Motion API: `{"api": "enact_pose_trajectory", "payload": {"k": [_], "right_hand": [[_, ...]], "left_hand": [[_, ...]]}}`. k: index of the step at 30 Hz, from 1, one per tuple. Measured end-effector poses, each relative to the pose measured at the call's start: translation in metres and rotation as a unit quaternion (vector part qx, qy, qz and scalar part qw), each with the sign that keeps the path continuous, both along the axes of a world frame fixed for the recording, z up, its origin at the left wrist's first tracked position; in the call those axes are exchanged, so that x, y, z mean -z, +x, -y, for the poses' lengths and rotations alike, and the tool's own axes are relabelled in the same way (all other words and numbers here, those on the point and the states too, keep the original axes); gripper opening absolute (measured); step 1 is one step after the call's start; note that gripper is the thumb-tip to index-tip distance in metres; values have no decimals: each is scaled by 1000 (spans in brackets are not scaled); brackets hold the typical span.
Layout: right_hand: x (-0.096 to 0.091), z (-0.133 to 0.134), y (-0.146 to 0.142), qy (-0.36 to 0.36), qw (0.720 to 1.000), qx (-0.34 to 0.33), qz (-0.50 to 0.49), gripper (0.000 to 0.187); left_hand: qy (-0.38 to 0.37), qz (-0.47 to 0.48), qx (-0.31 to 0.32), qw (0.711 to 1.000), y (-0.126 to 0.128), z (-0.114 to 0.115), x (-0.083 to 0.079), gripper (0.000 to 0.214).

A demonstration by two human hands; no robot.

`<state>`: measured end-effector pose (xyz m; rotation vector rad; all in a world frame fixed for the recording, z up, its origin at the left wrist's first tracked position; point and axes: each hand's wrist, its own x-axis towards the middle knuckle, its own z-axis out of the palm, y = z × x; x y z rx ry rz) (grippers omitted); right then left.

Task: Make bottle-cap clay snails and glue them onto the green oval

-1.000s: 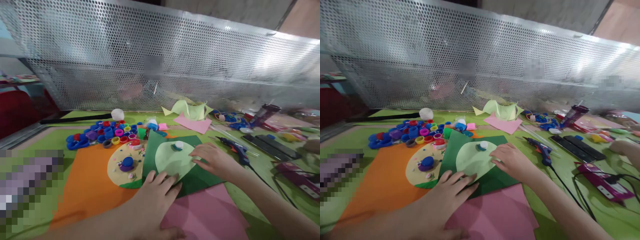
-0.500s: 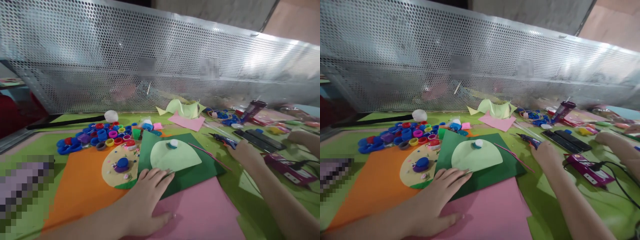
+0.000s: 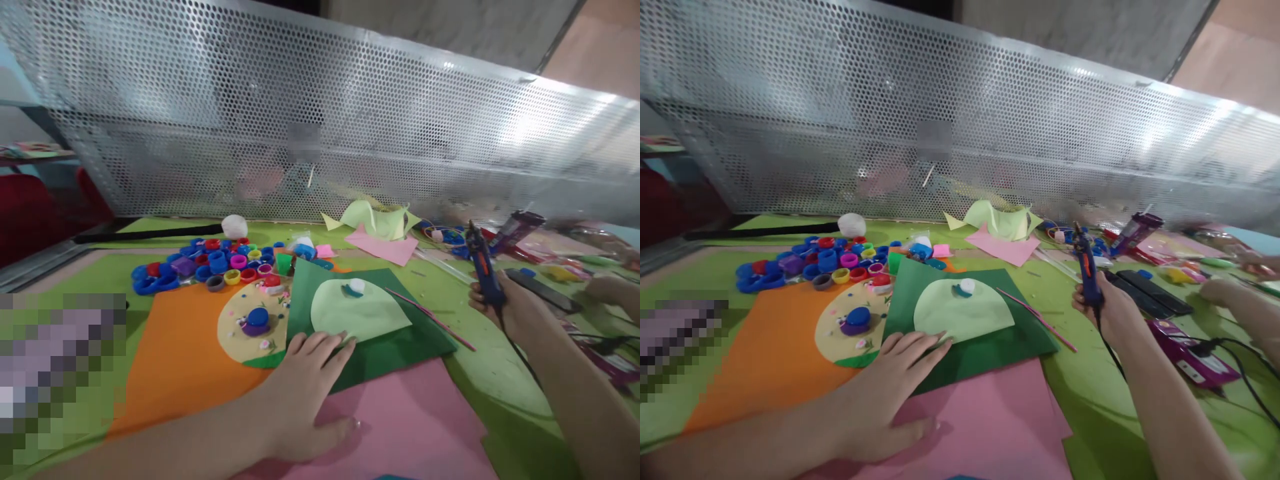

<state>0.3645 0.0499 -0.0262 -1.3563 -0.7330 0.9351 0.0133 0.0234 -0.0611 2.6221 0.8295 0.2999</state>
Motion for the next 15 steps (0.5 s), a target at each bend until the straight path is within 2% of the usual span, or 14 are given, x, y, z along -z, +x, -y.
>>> {"api": "enact_pose_trajectory", "payload": {"k": [2, 4, 6, 10, 12, 15], "right_hand": [[-12, 5, -15, -11, 996, -43, -74, 34], [-18, 10, -29, -22, 990, -64, -125, 28], [-16, 13, -38, -17, 986, -66, -155, 19], [-1, 22, -44, -10, 978, -94, -188, 22], [4, 29, -44, -35, 977, -141, -159, 26], [2, 43, -47, -90, 971, -222, -4, 41]], "left_hand": [[-1, 3, -9, 1000, 0, 0, 0, 78], [-3, 4, -18, 1000, 0, 0, 0, 77], [-4, 1, -25, 1000, 0, 0, -1, 76], [-10, -7, -33, 999, 0, 1, -3, 74], [-11, -8, -41, 999, 0, 1, -3, 73], [-13, -5, -56, 998, 2, 2, -4, 71]]}}
